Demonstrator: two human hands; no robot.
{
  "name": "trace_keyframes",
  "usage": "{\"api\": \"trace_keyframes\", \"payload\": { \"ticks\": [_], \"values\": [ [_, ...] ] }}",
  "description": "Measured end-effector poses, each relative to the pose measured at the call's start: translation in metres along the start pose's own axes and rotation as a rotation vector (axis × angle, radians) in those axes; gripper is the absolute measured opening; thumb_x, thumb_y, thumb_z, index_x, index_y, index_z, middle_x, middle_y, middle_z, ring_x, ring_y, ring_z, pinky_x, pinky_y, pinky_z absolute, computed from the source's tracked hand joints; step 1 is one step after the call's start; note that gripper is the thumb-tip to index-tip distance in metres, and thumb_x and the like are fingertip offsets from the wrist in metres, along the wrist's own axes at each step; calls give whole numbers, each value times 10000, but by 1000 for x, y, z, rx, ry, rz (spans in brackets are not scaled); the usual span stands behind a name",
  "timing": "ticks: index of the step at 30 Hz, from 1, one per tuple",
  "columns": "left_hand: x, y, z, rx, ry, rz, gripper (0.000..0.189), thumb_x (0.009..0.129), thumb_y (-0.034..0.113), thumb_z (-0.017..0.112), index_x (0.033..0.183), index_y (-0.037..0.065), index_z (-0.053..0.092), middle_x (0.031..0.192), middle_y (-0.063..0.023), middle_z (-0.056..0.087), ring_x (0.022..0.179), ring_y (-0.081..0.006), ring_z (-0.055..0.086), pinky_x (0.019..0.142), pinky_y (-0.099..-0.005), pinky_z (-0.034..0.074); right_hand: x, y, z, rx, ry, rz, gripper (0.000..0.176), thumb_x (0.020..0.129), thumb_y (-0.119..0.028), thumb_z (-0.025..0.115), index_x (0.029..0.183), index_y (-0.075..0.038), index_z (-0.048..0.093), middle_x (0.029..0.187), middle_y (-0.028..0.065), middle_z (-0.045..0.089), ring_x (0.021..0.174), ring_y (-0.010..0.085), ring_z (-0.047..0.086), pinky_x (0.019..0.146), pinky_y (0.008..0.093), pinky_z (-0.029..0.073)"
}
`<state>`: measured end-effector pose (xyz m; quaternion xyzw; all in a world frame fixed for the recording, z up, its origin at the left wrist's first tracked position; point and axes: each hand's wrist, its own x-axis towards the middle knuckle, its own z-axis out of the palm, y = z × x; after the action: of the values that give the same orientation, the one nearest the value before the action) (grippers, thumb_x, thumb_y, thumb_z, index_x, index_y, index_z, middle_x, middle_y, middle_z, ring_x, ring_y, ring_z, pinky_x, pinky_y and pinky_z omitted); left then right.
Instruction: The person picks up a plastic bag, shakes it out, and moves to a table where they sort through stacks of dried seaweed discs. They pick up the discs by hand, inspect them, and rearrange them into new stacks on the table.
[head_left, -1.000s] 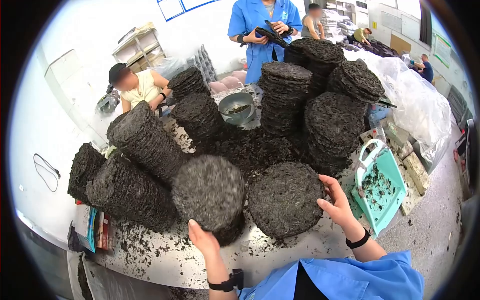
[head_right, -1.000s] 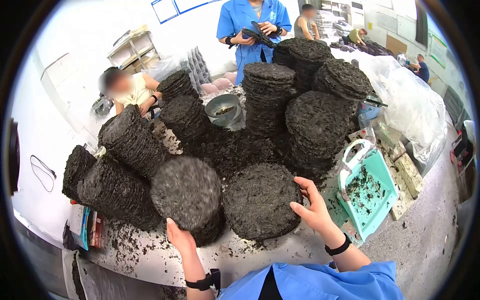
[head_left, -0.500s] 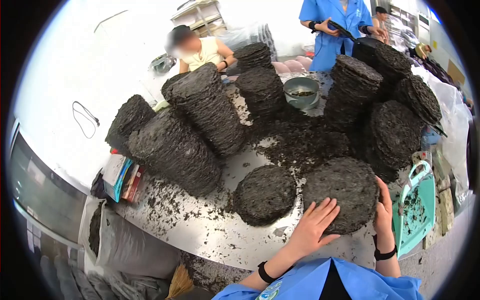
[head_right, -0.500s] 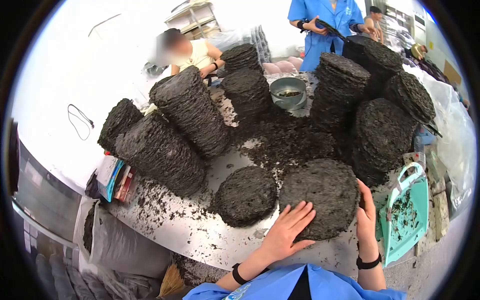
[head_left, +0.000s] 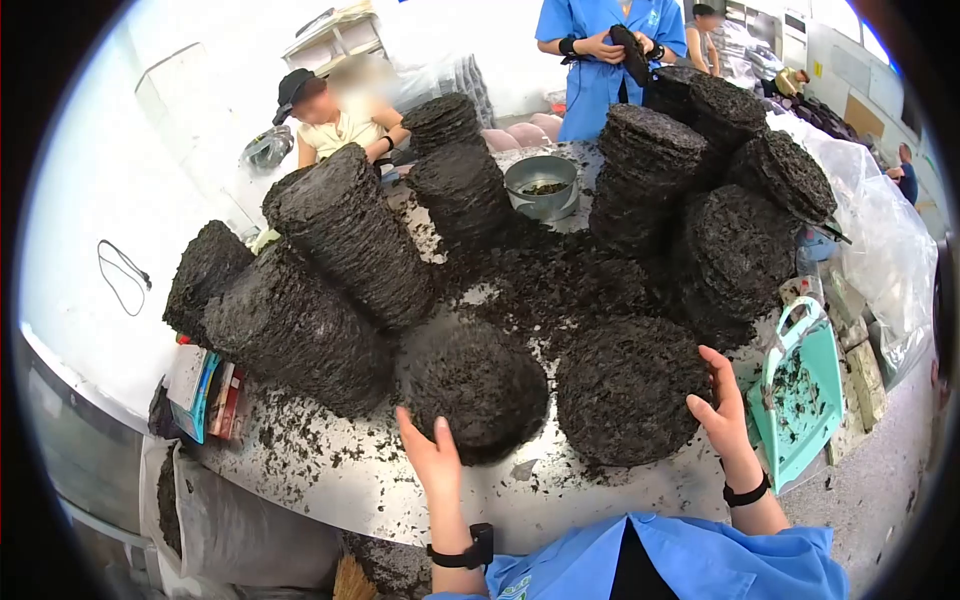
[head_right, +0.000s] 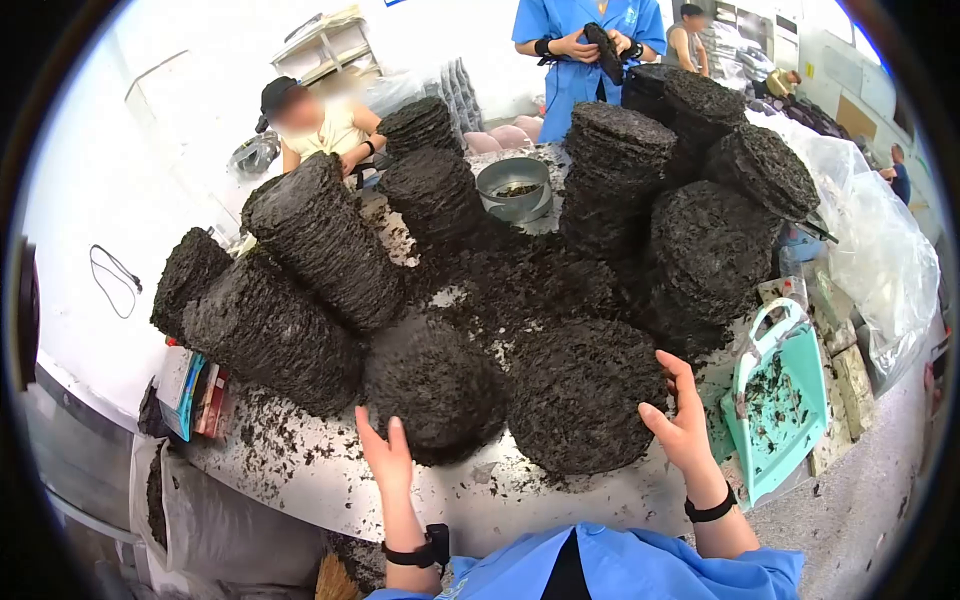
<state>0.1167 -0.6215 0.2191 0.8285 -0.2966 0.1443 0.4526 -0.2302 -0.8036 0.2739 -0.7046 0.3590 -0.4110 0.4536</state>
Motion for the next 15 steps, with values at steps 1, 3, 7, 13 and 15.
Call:
{"api": "trace_keyframes", "payload": {
  "ticks": [1,3,7,13,15],
  "values": [
    [-2,15,-6,-74,-13,44,569,872,191,637,1321,-89,427,1338,-248,476,1253,-336,453,1070,-396,341,0,-3,2,7,10,3,678,814,-285,651,1395,-52,389,1369,101,433,1274,231,398,1050,364,296],
    [-16,55,-14,-267,-251,131,689,813,170,694,1381,-51,373,1420,-233,405,1337,-326,372,1114,-410,274,0,-6,5,-3,23,18,684,808,-282,642,1398,-48,387,1367,96,432,1272,221,397,1063,353,276],
    [-53,120,7,-341,-827,668,862,788,411,728,1448,19,335,1494,-172,342,1410,-329,279,1140,-502,202,0,-8,9,90,15,-8,691,803,-256,628,1400,-12,382,1387,102,430,1303,215,383,1084,342,266],
    [-46,122,22,-490,-964,710,608,858,305,653,1409,139,456,1523,-120,313,1418,-315,265,1125,-557,218,-3,14,-7,250,1,-82,644,802,-149,468,1424,-22,359,1475,125,375,1387,236,322,1147,357,200],
    [-46,121,23,-517,-963,696,584,858,304,652,1395,158,478,1523,-121,315,1416,-325,268,1125,-555,219,-4,6,-3,217,9,-31,650,825,-217,511,1433,-46,357,1476,116,376,1385,228,324,1141,352,207]
  ]
}}
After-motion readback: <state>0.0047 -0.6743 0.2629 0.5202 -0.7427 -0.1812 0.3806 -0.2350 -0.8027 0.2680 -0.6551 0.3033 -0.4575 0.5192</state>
